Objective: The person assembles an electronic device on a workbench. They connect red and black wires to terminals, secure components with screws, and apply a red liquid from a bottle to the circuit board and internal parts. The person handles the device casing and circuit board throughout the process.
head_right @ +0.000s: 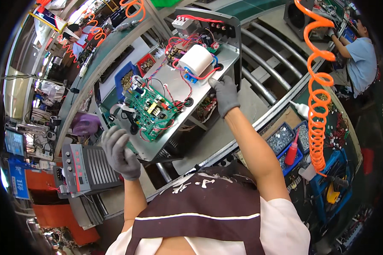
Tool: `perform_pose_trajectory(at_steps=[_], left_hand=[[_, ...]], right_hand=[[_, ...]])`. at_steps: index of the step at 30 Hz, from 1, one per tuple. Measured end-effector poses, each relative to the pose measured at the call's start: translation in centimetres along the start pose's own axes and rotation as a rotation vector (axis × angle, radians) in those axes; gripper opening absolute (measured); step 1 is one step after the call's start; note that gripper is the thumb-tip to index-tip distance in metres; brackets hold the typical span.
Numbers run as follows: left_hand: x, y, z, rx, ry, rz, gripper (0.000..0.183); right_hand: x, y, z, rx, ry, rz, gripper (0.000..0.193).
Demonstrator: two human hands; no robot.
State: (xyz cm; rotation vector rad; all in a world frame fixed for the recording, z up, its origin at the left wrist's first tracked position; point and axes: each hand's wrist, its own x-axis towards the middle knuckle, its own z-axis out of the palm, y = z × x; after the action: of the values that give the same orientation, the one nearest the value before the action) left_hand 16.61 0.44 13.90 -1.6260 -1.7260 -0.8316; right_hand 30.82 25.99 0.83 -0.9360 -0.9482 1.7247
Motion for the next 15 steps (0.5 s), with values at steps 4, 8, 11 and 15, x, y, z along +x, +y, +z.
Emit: perform_pose_trajectory(at_steps=[4, 8, 11, 15], left_hand=[[-0.9, 0.3, 0.1, -0.02, 0.11, -0.073, 0.022], [-2.2, -0.1, -0.6, -0.043, 0.129, -0.086, 0.022], [-2.4, -0.4, 0.1, -0.082, 0.163, -0.124, 0.026], [-2.3, -0.2, 0.4, -0.078, 0.14, -0.083, 0.024]], right_hand=[[-3.3, 0.0, -3.6, -0.156, -0.112, -0.141, 0.033], [-4.6, 2.5, -10.0, -0.204, -0.1, 0.002, 0.034], [-3.6, 3.0, -18.7, -0.651, 0.278, -0.357, 0.025], [-4.1, 1.4, -30.2, -0.604, 0.56, -0.38, 0.03]])
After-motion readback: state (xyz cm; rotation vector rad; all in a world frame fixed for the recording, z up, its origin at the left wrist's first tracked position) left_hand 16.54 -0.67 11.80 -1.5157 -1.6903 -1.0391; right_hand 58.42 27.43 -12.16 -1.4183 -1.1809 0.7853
